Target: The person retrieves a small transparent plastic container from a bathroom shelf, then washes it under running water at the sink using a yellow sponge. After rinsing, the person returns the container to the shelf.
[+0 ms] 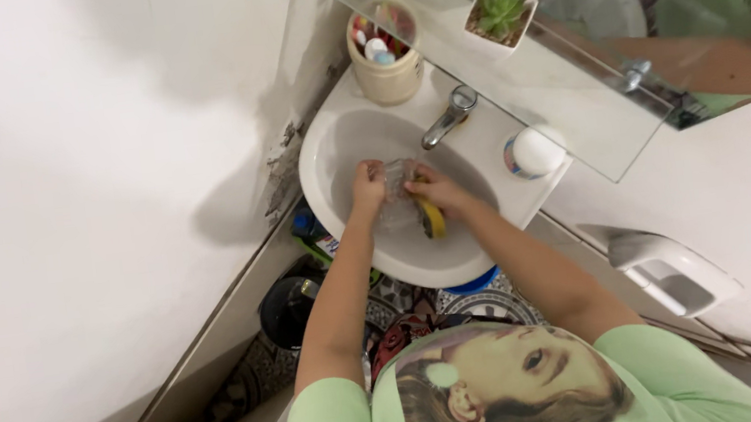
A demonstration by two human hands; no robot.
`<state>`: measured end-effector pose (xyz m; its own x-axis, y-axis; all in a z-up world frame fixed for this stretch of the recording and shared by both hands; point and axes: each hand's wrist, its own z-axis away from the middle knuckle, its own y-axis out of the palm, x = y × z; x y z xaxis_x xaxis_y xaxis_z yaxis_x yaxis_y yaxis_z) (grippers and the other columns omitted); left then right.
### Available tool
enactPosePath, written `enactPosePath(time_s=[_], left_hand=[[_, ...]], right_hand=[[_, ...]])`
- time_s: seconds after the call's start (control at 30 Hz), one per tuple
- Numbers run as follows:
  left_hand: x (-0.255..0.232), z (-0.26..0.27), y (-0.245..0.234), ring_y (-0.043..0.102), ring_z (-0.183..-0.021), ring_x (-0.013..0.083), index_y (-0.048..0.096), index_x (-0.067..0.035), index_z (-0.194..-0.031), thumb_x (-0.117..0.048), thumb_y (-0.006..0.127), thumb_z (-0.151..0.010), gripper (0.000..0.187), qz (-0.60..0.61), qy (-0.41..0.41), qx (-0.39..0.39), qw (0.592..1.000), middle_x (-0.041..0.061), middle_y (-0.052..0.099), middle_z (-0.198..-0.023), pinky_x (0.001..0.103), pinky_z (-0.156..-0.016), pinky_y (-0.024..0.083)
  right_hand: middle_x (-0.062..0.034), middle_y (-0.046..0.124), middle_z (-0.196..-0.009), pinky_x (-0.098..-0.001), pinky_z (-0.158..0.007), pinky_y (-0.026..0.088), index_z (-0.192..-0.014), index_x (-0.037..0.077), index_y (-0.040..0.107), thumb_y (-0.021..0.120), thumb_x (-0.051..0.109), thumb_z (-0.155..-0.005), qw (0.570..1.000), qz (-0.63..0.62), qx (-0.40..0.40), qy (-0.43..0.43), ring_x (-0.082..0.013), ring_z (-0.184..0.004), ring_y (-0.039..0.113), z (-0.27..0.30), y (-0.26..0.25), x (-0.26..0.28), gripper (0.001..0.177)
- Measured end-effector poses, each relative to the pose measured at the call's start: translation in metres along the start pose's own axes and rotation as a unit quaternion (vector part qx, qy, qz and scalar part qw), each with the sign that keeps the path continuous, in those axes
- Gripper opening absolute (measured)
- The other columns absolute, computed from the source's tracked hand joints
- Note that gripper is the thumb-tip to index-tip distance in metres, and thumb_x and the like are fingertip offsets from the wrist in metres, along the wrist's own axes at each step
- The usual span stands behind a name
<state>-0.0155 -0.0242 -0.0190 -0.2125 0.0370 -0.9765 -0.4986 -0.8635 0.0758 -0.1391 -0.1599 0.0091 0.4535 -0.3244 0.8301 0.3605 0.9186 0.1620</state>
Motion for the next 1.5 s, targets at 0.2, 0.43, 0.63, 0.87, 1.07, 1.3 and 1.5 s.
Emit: enactPosePath(time_s=[0.2,0.43,0.63,0.87,1.07,1.3,1.5], left_hand=[[-0.001,0.003,-0.004,0.069,-0.065,0.0233,0.060,-0.011,-0.117,-0.011,0.060,-0.104,0.013,-0.114,0.173,-0.013,0.978,0.012,0.072,-0.092,0.036,-0.054,0.056],[-0.005,-0.004,-0.009,0.065,-0.053,0.0232,0.052,-0.009,-0.119,-0.010,0.051,-0.101,0.018,-0.013,-0.041,0.040,0.998,0.015,0.066,-0.108,0.035,-0.039,0.051],[-0.012,-0.003,-0.009,0.066,-0.061,0.0204,0.052,-0.009,-0.125,-0.006,0.052,-0.103,0.022,0.071,-0.044,0.076,0.994,0.016,0.068,-0.108,0.035,-0.044,0.053],[-0.021,0.004,-0.003,0.060,-0.070,0.0215,0.051,-0.015,-0.126,-0.008,0.053,-0.100,0.028,0.137,-0.171,0.116,0.969,0.006,0.056,-0.107,0.036,-0.051,0.055],[-0.018,-0.009,-0.006,0.061,-0.072,0.0190,0.051,-0.019,-0.128,-0.012,0.051,-0.101,0.028,0.158,-0.211,0.109,0.958,0.008,0.059,-0.103,0.034,-0.057,0.053],[-0.022,-0.001,-0.001,0.057,-0.066,0.0192,0.055,-0.017,-0.124,-0.009,0.046,-0.097,0.030,0.103,-0.206,0.166,0.959,0.005,0.061,-0.100,0.035,-0.051,0.050],[-0.014,-0.003,-0.005,0.055,-0.073,0.0173,0.055,-0.004,-0.127,-0.007,0.056,-0.103,0.024,0.197,-0.044,0.064,0.977,0.009,0.057,-0.095,0.034,-0.063,0.052]], right_hand=[[-0.0091,0.069,-0.114,-0.0330,-0.088,0.055,-0.133,0.005,0.061,0.069,0.027,-0.097,0.991,0.078,-0.065,-0.089,-0.0194,-0.101,0.065,-0.023,0.000,0.007,0.043],[-0.0092,0.069,-0.116,-0.0353,-0.087,0.054,-0.138,0.006,0.062,0.063,0.043,-0.101,0.990,-0.054,-0.129,0.030,-0.0212,-0.101,0.065,-0.020,0.005,0.026,0.052],[-0.0141,0.060,-0.119,-0.0397,-0.088,0.055,-0.152,0.022,0.038,0.078,0.028,-0.087,0.999,-0.018,0.042,0.021,-0.0269,-0.104,0.063,0.013,-0.010,0.021,0.077],[-0.0078,0.070,-0.123,-0.0334,-0.096,0.051,-0.139,0.010,0.061,0.065,0.043,-0.104,0.963,0.133,-0.226,-0.069,-0.0194,-0.110,0.065,-0.009,0.007,0.034,0.048],[-0.0063,0.062,-0.126,-0.0344,-0.095,0.051,-0.144,0.017,0.050,0.075,0.035,-0.090,0.994,-0.086,-0.061,-0.042,-0.0190,-0.113,0.060,0.025,0.003,0.025,0.062],[-0.0115,0.065,-0.128,-0.0335,-0.093,0.052,-0.142,0.006,0.060,0.071,0.047,-0.094,0.979,-0.041,-0.192,-0.048,-0.0200,-0.112,0.063,0.016,0.009,0.033,0.064],[-0.0050,0.067,-0.116,-0.0370,-0.080,0.054,-0.142,0.013,0.057,0.066,0.049,-0.090,0.977,-0.045,-0.193,0.074,-0.0192,-0.091,0.063,0.038,0.032,0.048,0.064]])
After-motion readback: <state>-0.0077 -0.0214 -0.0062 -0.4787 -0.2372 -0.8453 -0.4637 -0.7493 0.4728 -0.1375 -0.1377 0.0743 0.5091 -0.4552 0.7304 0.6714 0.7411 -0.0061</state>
